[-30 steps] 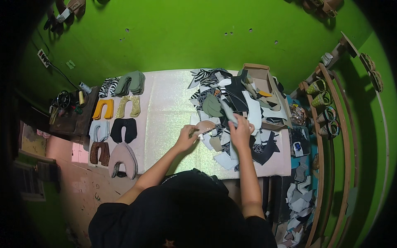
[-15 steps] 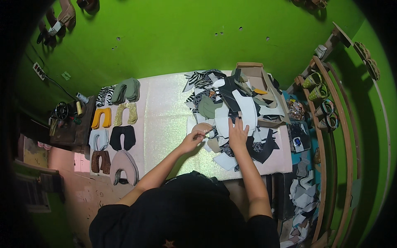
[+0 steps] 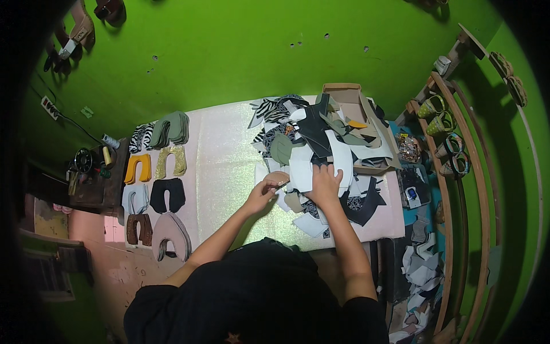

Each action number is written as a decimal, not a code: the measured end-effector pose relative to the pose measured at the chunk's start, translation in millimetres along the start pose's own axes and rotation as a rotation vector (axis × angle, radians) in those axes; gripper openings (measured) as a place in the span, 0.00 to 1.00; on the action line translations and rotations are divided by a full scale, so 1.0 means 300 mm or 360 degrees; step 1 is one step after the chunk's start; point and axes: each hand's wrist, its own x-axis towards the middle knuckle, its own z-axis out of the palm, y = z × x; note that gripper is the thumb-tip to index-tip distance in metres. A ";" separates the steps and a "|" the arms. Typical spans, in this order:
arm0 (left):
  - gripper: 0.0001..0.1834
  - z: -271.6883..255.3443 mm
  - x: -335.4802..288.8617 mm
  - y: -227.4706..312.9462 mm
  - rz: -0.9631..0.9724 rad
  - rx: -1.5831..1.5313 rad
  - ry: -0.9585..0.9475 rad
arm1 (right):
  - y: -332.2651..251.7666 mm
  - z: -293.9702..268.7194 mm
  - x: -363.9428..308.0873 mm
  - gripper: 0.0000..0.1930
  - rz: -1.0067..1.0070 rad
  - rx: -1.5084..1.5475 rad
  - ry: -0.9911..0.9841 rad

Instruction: Organizing and sorting various pre-cut shoe upper leather/fabric components on a work surface.

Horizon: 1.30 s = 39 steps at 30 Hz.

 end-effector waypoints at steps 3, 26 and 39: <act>0.12 -0.010 0.001 -0.009 0.0050 0.0097 0.0097 | -0.014 -0.072 0.016 0.32 0.0135 0.0341 -0.0068; 0.40 0.020 -0.052 0.060 0.0007 0.1089 -0.0119 | 0.088 -0.278 0.023 0.30 0.0015 0.1326 0.0564; 0.15 -0.049 -0.041 0.027 -0.0321 -0.0402 0.0278 | -0.111 0.101 -0.038 0.32 -0.0473 0.0384 -0.0254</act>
